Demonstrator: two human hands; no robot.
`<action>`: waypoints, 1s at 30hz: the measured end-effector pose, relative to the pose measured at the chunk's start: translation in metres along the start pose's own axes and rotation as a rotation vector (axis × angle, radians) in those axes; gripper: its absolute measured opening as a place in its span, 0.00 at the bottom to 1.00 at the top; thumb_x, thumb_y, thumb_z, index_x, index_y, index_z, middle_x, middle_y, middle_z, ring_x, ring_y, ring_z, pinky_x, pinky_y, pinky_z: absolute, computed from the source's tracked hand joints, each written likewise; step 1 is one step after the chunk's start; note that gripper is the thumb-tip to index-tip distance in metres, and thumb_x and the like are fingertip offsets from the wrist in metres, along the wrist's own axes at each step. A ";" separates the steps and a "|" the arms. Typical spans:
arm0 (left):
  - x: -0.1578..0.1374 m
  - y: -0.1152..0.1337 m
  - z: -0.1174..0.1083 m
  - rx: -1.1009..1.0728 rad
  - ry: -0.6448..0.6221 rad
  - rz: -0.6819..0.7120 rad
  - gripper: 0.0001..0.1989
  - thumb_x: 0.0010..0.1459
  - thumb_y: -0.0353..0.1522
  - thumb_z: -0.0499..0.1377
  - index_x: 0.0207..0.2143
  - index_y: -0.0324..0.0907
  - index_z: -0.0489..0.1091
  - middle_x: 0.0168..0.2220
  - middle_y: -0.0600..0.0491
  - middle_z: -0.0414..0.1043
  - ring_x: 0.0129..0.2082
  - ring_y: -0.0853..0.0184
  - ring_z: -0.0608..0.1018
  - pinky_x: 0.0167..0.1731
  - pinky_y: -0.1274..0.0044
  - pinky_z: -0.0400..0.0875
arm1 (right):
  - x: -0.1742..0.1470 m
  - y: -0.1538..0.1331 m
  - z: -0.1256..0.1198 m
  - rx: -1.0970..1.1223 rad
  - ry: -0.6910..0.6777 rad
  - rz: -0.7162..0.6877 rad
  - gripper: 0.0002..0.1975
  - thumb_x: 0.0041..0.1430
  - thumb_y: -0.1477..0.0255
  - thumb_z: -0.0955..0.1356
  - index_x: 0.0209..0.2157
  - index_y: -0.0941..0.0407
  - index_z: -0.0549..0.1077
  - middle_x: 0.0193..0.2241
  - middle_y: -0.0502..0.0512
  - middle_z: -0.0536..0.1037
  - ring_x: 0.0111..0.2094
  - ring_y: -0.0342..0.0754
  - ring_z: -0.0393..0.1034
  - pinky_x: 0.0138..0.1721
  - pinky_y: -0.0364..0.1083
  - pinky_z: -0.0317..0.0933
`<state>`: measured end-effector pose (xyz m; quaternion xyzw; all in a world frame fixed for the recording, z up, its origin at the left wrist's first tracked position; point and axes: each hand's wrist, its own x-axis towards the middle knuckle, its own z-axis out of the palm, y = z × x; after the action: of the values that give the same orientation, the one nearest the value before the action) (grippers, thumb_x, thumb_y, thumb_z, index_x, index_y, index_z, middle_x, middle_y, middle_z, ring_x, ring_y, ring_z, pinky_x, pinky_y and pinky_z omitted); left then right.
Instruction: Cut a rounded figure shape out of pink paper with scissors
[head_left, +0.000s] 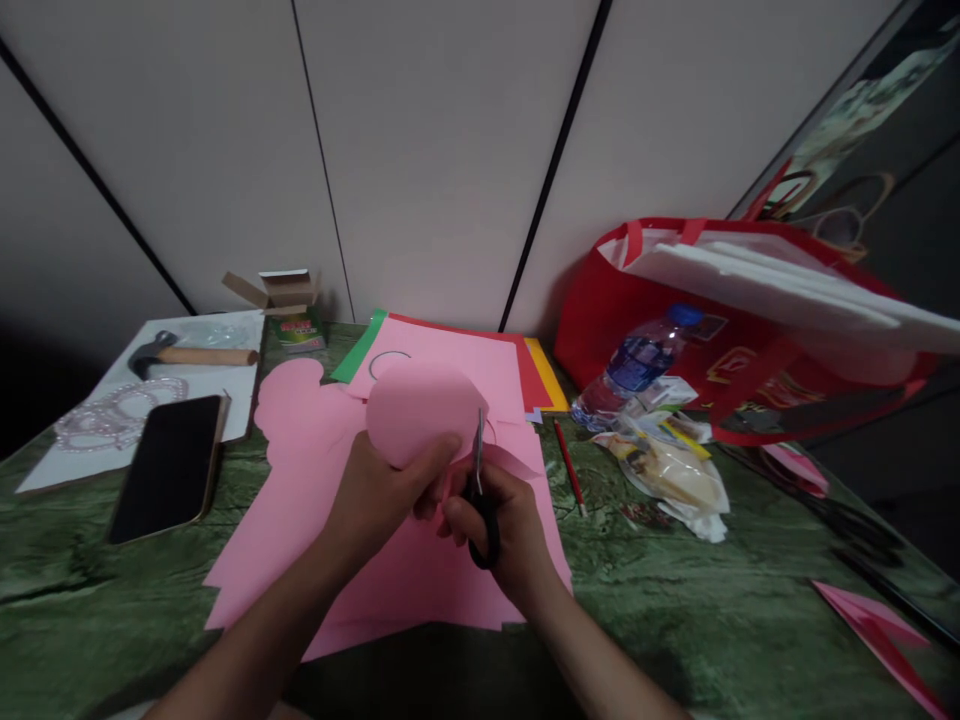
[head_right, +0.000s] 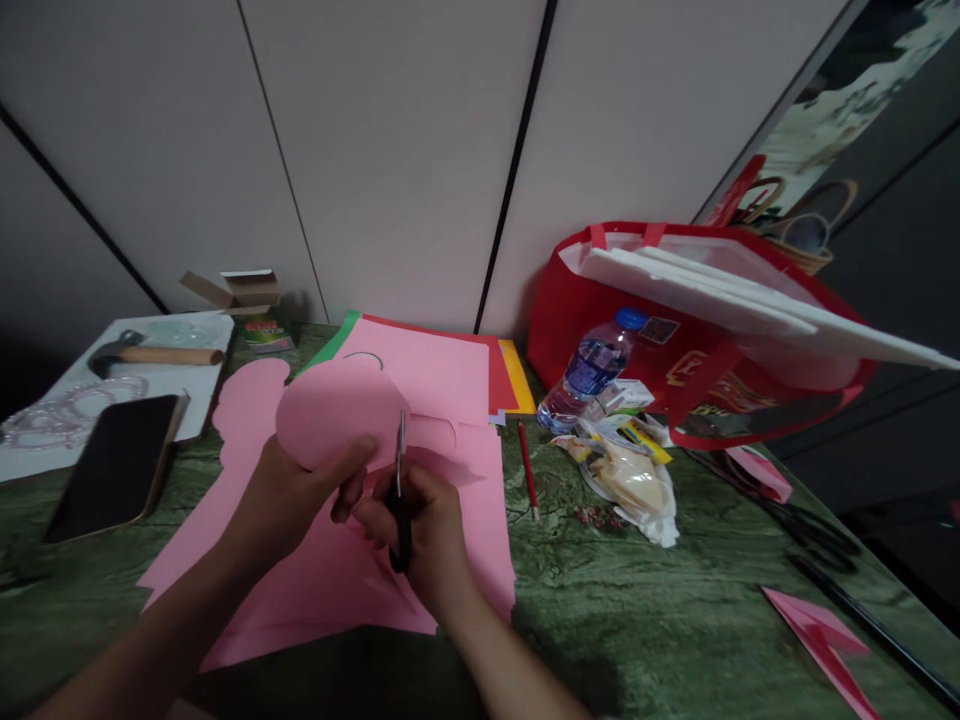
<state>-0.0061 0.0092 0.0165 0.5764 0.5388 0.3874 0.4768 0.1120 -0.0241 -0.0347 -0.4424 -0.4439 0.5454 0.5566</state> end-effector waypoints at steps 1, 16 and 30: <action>0.000 0.001 0.000 0.005 0.012 -0.013 0.22 0.49 0.35 0.58 0.06 0.41 0.60 0.06 0.58 0.60 0.09 0.75 0.65 0.14 0.82 0.63 | 0.000 0.001 0.000 -0.009 -0.005 -0.005 0.11 0.44 0.68 0.71 0.22 0.56 0.64 0.15 0.45 0.68 0.15 0.40 0.60 0.17 0.41 0.54; -0.001 -0.002 0.002 0.015 -0.051 -0.033 0.18 0.46 0.35 0.61 0.09 0.39 0.63 0.07 0.58 0.61 0.09 0.76 0.65 0.12 0.85 0.61 | 0.004 0.004 -0.005 -0.038 0.028 -0.108 0.15 0.45 0.63 0.73 0.24 0.53 0.62 0.19 0.43 0.59 0.19 0.42 0.56 0.22 0.43 0.53; -0.002 0.002 0.002 -0.016 -0.040 -0.032 0.16 0.45 0.32 0.61 0.09 0.39 0.64 0.07 0.60 0.61 0.09 0.77 0.64 0.10 0.86 0.60 | 0.003 0.000 -0.006 -0.107 0.036 -0.122 0.10 0.47 0.68 0.71 0.24 0.54 0.65 0.19 0.44 0.64 0.20 0.42 0.59 0.22 0.43 0.55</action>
<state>-0.0037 0.0071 0.0181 0.5714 0.5353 0.3725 0.4982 0.1175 -0.0211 -0.0362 -0.4536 -0.4885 0.4780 0.5720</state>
